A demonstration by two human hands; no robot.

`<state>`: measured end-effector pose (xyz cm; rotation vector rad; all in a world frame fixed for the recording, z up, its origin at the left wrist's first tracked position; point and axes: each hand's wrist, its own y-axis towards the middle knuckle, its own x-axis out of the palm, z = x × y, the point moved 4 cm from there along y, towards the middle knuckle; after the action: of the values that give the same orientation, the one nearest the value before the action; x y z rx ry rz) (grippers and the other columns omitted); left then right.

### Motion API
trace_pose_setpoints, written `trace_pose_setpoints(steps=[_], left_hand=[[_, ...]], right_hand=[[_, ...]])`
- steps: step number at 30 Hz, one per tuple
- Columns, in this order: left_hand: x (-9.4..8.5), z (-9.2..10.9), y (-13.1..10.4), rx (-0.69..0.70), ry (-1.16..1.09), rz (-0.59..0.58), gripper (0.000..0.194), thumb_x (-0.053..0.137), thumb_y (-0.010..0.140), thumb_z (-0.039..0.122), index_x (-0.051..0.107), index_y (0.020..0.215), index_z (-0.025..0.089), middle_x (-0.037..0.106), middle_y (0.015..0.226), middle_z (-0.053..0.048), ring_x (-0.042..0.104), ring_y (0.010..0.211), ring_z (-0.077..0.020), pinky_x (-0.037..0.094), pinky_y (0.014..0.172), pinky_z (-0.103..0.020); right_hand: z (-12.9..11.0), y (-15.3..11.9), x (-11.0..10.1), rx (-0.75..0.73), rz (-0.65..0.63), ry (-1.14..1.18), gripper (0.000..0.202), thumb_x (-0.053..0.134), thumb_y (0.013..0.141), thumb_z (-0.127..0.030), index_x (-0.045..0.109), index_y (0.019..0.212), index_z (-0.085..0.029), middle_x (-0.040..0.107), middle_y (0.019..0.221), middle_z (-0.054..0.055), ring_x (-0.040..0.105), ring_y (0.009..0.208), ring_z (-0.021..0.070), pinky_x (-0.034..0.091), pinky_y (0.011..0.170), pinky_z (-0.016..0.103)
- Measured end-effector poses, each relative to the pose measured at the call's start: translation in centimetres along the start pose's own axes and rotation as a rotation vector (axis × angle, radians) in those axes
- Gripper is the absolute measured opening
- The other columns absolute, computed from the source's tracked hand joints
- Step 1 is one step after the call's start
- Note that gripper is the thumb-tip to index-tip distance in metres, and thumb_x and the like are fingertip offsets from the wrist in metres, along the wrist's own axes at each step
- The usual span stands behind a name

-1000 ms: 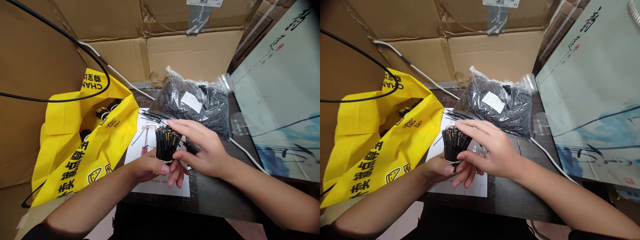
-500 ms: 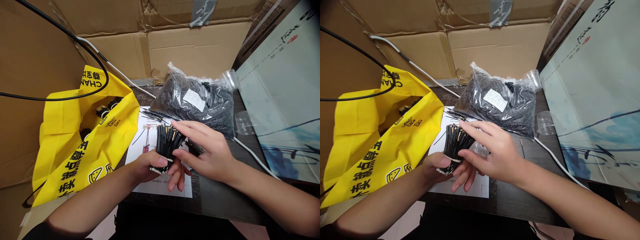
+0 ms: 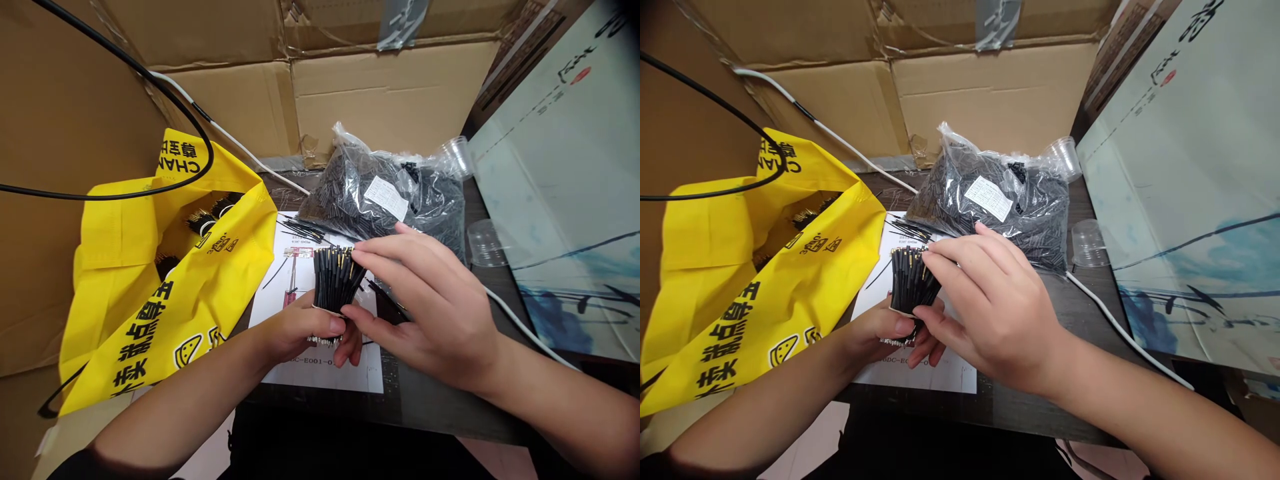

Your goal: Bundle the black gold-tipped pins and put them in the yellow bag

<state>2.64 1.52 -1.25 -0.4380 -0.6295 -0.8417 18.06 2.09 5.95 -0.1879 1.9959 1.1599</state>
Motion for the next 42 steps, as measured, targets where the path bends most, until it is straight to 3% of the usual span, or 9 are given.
trace_pose_setpoints(steps=[5,14,20,30,42], left_hand=[[-0.1,0.1,-0.1,0.002,0.030,0.000,0.028,0.068,0.081,0.039,0.063,0.067,0.015,0.059,0.054,-0.004,0.060,0.061,-0.0182,0.051,0.068,-0.031],[-0.3,-0.1,0.0,-0.029,0.070,0.018,0.029,0.068,0.081,0.042,0.064,0.071,0.016,0.059,0.054,-0.003,0.060,0.061,-0.0184,0.050,0.066,-0.031],[-0.3,0.0,-0.2,-0.015,0.029,0.051,0.029,0.068,0.079,0.040,0.063,0.065,0.015,0.058,0.053,-0.003,0.060,0.060,-0.0184,0.050,0.067,-0.031],[-0.6,-0.3,0.1,-0.027,0.102,0.030,0.032,0.067,0.081,0.043,0.063,0.065,0.015,0.058,0.055,-0.004,0.059,0.062,-0.0193,0.050,0.065,-0.031],[-1.4,-0.8,-0.4,-0.102,0.285,0.072,0.024,0.070,0.083,0.034,0.065,0.071,0.014,0.063,0.063,-0.003,0.063,0.069,-0.0166,0.050,0.070,-0.028]], right_hand=[[-0.1,0.1,-0.1,-0.036,-0.001,-0.028,0.037,0.076,0.086,-0.025,0.069,0.120,-0.014,0.077,0.117,0.012,0.072,0.107,0.0270,0.052,0.113,0.055],[0.1,0.4,-0.2,0.026,0.016,0.018,0.020,0.077,0.085,-0.017,0.072,0.105,-0.018,0.079,0.105,0.006,0.074,0.096,0.0214,0.055,0.108,0.048],[0.1,0.1,0.0,0.015,-0.019,0.016,0.033,0.080,0.085,-0.028,0.071,0.113,-0.014,0.076,0.118,0.012,0.071,0.107,0.0257,0.054,0.109,0.051],[-0.3,0.0,0.0,-0.017,0.025,-0.001,0.023,0.075,0.086,-0.016,0.072,0.108,-0.020,0.079,0.110,0.006,0.071,0.103,0.0239,0.057,0.105,0.050],[-0.1,0.2,-0.1,0.026,0.029,-0.004,0.033,0.078,0.085,-0.024,0.071,0.115,-0.014,0.075,0.120,0.014,0.070,0.108,0.0277,0.056,0.102,0.050]])
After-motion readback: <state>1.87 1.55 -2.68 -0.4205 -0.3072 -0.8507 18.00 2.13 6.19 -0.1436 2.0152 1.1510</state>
